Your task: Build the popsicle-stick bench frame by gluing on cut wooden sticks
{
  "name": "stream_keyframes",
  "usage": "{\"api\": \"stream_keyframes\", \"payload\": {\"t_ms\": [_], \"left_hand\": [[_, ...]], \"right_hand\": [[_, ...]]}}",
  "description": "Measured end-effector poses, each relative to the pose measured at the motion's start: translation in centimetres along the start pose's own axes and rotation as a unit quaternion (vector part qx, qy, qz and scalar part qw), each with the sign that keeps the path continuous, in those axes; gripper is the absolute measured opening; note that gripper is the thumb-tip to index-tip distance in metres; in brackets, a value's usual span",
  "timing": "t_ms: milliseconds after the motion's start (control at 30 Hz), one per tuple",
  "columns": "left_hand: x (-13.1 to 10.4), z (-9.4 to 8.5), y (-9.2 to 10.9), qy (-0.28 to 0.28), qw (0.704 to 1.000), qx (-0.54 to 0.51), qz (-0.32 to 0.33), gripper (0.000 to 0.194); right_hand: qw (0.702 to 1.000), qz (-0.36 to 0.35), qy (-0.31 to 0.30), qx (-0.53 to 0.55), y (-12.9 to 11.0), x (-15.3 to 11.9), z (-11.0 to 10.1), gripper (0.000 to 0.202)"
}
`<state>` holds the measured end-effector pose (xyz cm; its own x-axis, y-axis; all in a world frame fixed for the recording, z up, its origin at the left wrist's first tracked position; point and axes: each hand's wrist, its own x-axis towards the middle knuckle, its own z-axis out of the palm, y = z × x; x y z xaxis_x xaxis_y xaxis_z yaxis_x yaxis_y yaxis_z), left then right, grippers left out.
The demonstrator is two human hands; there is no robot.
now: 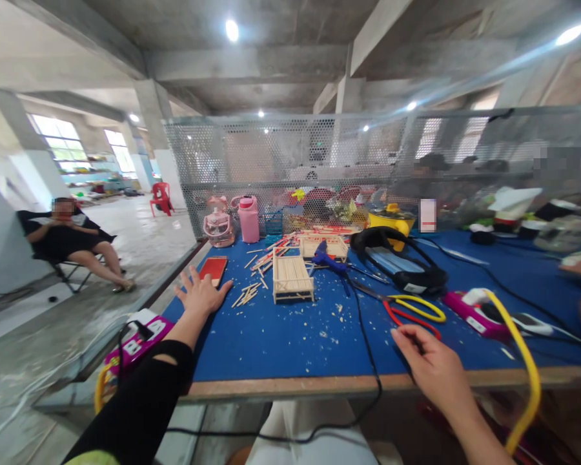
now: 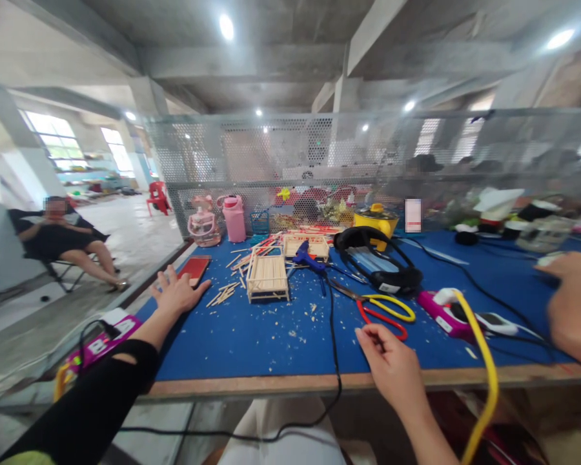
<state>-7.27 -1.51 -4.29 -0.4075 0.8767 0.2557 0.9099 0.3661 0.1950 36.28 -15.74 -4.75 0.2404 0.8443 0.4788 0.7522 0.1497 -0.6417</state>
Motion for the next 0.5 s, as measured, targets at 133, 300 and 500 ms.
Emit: {"api": "stream_keyframes", "payload": {"t_ms": [133,300,500], "left_hand": [[-0.03,-0.11,0.01,-0.005,1.0,0.002,0.001,0.089],[0.06,0.0,-0.06,-0.002,1.0,-0.001,0.001,0.09],[0.0,-0.13,-0.04,-0.007,1.0,-0.002,0.002,0.09]], "right_hand": [[1.0,0.011,-0.002,-0.01,0.06,-0.04,0.11,0.031],[1.0,0.003,0.001,-0.011,0.0,-0.18,0.1,0.03],[1.0,0.002,0.001,-0.007,-0.06,-0.2,0.17,0.031]]}}
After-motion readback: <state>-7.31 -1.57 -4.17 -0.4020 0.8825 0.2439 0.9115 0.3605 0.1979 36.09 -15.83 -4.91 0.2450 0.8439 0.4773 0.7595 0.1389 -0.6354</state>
